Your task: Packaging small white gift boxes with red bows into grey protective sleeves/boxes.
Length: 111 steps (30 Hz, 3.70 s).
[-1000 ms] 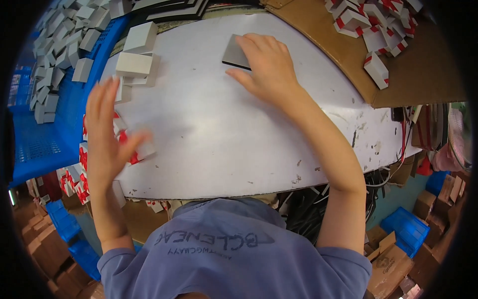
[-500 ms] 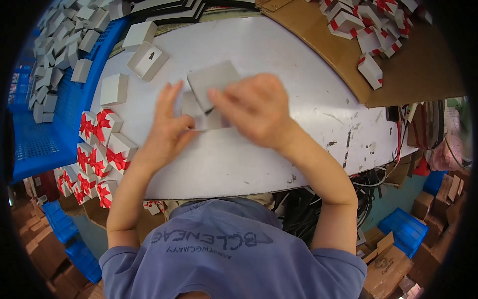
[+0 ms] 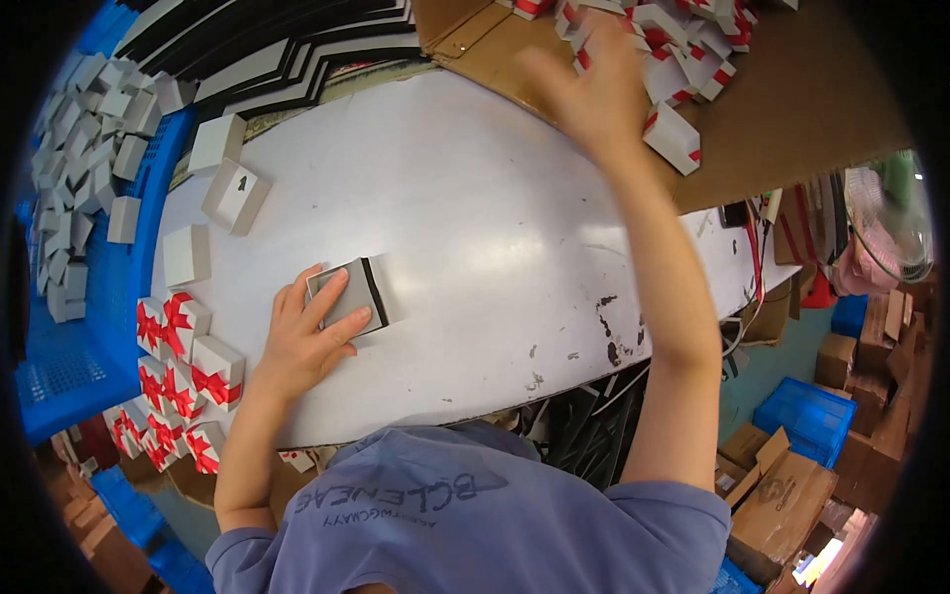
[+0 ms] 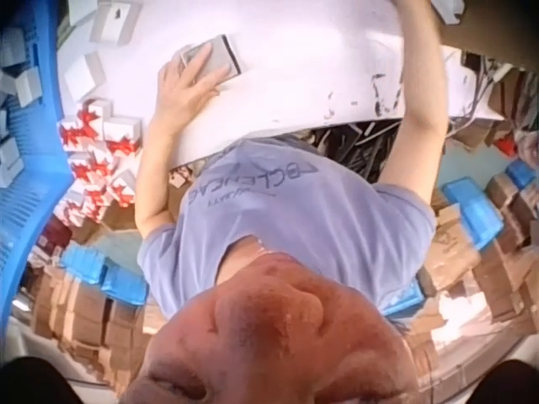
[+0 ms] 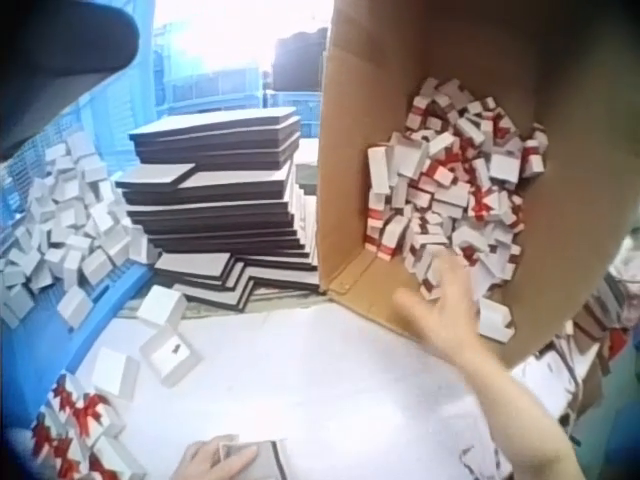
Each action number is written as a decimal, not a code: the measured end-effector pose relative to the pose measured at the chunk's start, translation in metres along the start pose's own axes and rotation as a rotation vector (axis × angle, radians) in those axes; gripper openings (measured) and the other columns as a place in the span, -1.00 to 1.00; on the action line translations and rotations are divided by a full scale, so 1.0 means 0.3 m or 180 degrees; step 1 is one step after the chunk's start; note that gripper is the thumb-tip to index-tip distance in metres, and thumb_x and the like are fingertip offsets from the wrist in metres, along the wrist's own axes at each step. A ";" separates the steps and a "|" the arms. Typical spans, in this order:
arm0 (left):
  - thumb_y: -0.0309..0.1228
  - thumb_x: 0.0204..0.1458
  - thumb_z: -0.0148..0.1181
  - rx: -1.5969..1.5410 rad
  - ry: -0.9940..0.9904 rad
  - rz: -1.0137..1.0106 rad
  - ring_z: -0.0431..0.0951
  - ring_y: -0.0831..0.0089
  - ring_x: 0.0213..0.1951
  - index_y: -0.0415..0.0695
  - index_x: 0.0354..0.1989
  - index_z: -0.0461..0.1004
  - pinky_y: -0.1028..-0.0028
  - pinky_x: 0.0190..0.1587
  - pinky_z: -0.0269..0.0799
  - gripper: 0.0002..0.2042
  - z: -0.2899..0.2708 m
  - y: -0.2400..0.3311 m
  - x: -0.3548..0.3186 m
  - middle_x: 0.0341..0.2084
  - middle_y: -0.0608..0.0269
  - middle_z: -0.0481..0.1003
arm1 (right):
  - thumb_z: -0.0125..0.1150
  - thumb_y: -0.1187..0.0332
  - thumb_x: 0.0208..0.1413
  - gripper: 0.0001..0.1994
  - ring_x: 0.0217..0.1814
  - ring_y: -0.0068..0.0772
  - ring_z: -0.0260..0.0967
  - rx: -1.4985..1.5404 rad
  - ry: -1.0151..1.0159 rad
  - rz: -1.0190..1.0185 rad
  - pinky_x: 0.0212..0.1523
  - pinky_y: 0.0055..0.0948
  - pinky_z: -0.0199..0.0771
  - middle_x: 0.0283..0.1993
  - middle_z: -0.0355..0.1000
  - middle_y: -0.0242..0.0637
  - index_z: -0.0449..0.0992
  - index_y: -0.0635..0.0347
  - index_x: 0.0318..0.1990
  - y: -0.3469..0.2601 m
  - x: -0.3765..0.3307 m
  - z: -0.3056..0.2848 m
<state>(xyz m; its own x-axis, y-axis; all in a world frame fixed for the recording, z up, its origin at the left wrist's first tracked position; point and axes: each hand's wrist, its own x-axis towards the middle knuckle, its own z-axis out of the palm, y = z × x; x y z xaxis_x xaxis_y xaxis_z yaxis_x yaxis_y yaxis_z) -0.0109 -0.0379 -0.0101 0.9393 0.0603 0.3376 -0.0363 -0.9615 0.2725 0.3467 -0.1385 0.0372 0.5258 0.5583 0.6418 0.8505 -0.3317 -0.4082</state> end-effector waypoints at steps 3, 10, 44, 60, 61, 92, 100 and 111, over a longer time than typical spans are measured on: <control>-0.16 -0.38 0.36 0.0072 -0.0583 -0.0248 0.21 0.03 0.09 0.23 -0.08 0.44 0.19 -0.08 0.26 -0.47 -0.057 0.030 0.039 0.15 0.28 0.23 | 0.18 -0.35 -0.31 -0.07 0.15 0.13 0.15 -0.1854 0.0031 0.0845 0.10 0.04 0.13 0.22 0.09 0.11 0.14 -0.09 0.25 0.375 0.087 0.022; -0.35 -0.28 0.38 -0.1177 0.0285 -0.0406 0.13 -0.07 0.12 -0.05 0.15 0.15 0.19 0.00 0.26 -0.27 0.077 -0.018 0.017 0.15 -0.01 0.11 | 0.39 0.35 -0.18 -0.43 0.11 -0.41 0.16 0.2398 -0.0867 0.0489 0.14 -0.43 0.14 0.03 0.22 -0.23 0.25 0.26 0.00 -0.182 -0.212 0.061; -0.02 -0.34 0.34 0.1626 0.0158 -0.2663 0.23 0.03 0.09 -0.28 0.12 0.20 0.11 0.11 0.00 -0.16 -0.287 0.069 -0.449 0.04 -0.03 0.28 | 0.28 0.48 -0.39 -0.47 -0.12 -0.18 0.31 -0.0118 -0.1485 -0.1754 -0.20 -0.29 0.43 -0.21 0.33 -0.18 0.33 0.26 -0.09 -0.521 0.176 0.695; -0.04 -0.09 0.18 0.1202 0.0110 -0.1631 -0.09 0.08 0.30 0.08 0.29 0.00 0.11 0.25 -0.10 -0.24 -0.127 -0.610 0.251 0.29 0.21 -0.02 | 0.16 0.57 -0.33 -0.51 -0.05 -0.11 0.31 0.0220 -0.1996 -0.1839 -0.14 -0.27 0.41 -0.15 0.37 -0.17 0.36 0.20 -0.07 -0.387 -0.036 0.433; -0.01 -0.10 0.19 0.1005 0.0169 -0.1594 -0.06 0.02 0.29 0.06 0.29 0.02 0.06 0.24 -0.13 -0.24 -0.138 -0.581 0.252 0.28 0.07 -0.02 | 0.17 0.56 -0.30 -0.52 -0.04 -0.12 0.30 0.0304 -0.1671 -0.1782 -0.12 -0.28 0.41 -0.12 0.37 -0.19 0.37 0.20 -0.06 -0.378 -0.043 0.406; 0.09 -0.01 0.10 -0.5988 -0.2565 -0.2368 0.36 0.18 -0.04 -0.12 0.20 0.08 0.31 -0.01 0.30 -0.29 0.117 0.364 0.211 0.14 0.02 0.20 | 0.15 0.47 0.06 -0.86 -0.31 -0.69 0.20 0.2714 -0.0139 0.1519 -0.29 -0.67 0.22 -0.31 0.34 -0.46 0.51 0.37 -0.25 -0.088 -0.212 -0.005; -0.17 -0.55 0.54 -0.1613 0.0660 -0.1464 0.30 0.06 -0.07 -0.21 0.24 -0.07 0.24 -0.01 0.26 0.11 0.134 0.038 0.020 -0.09 0.00 0.28 | 0.19 0.46 -0.28 -0.82 -0.46 -0.38 0.22 0.1138 -0.1397 -0.2346 -0.43 -0.46 0.25 -0.44 0.31 -0.36 0.50 0.21 -0.40 -0.325 -0.408 -0.015; -0.12 -0.36 0.33 -0.0171 -0.0414 -0.0205 0.22 -0.03 0.00 0.08 0.01 0.40 0.12 -0.03 0.23 -0.39 0.025 0.002 -0.005 0.17 0.21 0.20 | 0.30 0.33 -0.14 -0.56 0.10 -0.17 0.28 0.1124 -0.0857 -0.1347 0.14 -0.27 0.22 0.03 0.36 -0.12 0.43 0.15 -0.02 -0.099 -0.050 0.084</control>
<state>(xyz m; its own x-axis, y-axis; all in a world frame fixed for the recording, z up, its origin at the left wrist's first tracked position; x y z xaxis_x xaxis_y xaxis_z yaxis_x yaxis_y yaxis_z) -0.0097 -0.0406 -0.0172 0.9764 0.0828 0.1992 0.0106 -0.9407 0.3390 0.3132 -0.1180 0.0233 0.0820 0.7743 0.6275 0.9041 0.2071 -0.3737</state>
